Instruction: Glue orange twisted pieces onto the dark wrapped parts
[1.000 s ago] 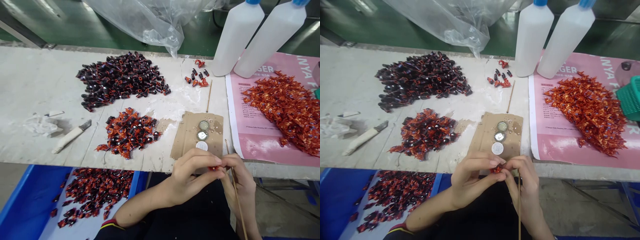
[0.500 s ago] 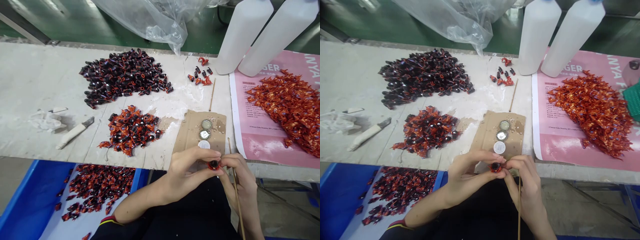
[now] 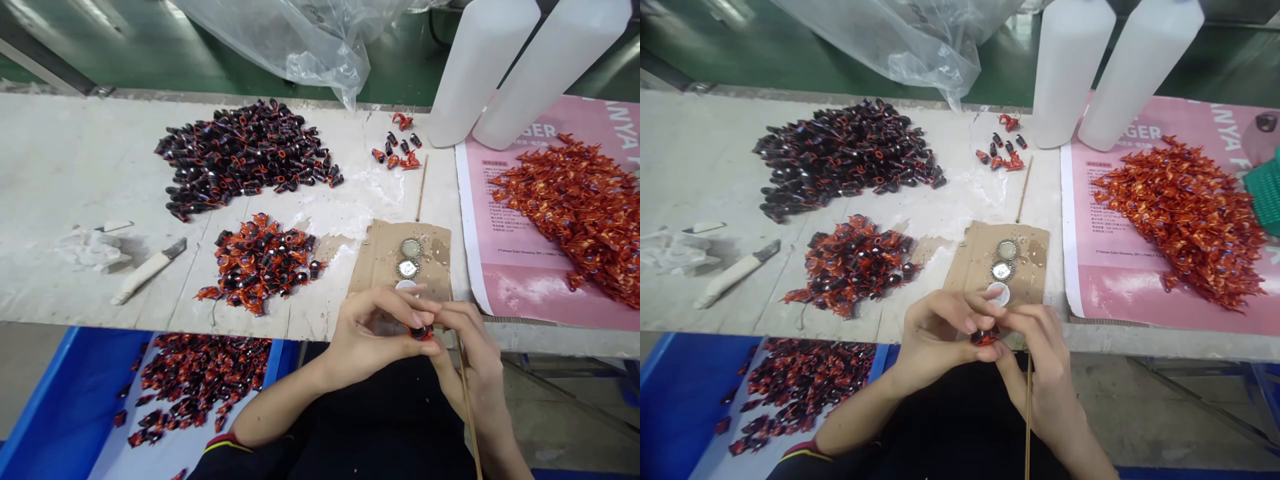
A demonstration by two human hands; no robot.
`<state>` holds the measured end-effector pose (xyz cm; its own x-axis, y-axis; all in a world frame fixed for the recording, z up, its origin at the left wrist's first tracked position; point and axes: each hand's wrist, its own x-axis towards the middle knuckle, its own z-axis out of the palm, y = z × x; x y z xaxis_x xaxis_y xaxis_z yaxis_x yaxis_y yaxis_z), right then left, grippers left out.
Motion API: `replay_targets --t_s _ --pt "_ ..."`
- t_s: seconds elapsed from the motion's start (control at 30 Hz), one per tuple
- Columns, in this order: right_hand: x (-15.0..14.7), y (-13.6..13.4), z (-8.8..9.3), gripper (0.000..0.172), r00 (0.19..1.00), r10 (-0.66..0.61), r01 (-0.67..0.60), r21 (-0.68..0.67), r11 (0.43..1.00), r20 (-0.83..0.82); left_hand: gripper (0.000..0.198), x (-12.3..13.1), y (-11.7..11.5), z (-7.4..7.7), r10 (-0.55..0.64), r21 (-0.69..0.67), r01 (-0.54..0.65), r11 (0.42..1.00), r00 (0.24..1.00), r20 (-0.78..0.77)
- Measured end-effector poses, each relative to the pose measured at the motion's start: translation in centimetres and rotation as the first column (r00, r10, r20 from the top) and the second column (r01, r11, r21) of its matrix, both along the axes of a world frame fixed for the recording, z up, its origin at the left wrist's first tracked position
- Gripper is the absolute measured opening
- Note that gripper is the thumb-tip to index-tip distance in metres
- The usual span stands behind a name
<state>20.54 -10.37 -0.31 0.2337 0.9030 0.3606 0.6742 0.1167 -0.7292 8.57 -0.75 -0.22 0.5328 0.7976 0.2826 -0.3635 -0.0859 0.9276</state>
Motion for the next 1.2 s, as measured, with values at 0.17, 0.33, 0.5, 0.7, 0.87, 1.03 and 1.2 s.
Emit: replay_targets --t_s 0.17,0.33,0.5,0.7,0.87,1.03,1.2 --pt "0.0 0.2 0.0 0.020 0.992 0.110 -0.109 0.014 0.994 -0.065 0.035 0.0 0.4 0.3 -0.057 -0.051 0.055 0.997 0.998 -0.030" --pt "-0.2 0.2 0.0 0.019 0.995 0.092 -0.091 0.051 0.995 -0.025 0.036 -0.1 0.2 0.2 -0.113 -0.097 0.117 0.988 0.992 0.047" --pt "-0.2 0.2 0.2 0.020 0.996 0.086 -0.086 0.047 0.995 -0.001 0.040 0.2 -0.1 -0.3 -0.103 -0.186 0.117 0.975 0.991 0.084" --pt "-0.2 0.5 0.0 0.013 0.988 0.125 -0.124 0.019 0.992 -0.086 0.030 0.5 0.0 -0.5 -0.138 -0.369 0.267 0.890 0.930 0.342" --pt "0.4 0.7 -0.4 0.023 0.987 0.132 -0.133 0.004 0.991 -0.094 0.031 0.0 0.2 -0.4 -0.094 -0.492 0.236 0.838 0.951 0.295" --pt "1.0 0.9 -0.4 0.025 0.998 0.045 -0.045 -0.002 0.999 -0.048 0.030 -0.7 0.7 -0.6 -0.021 -0.431 0.114 0.895 0.976 0.215" --pt "1.5 1.1 -0.6 0.026 0.998 -0.030 0.028 0.041 0.999 0.050 0.030 -1.6 1.1 -0.8 0.120 -0.199 -0.103 0.975 0.990 0.077"
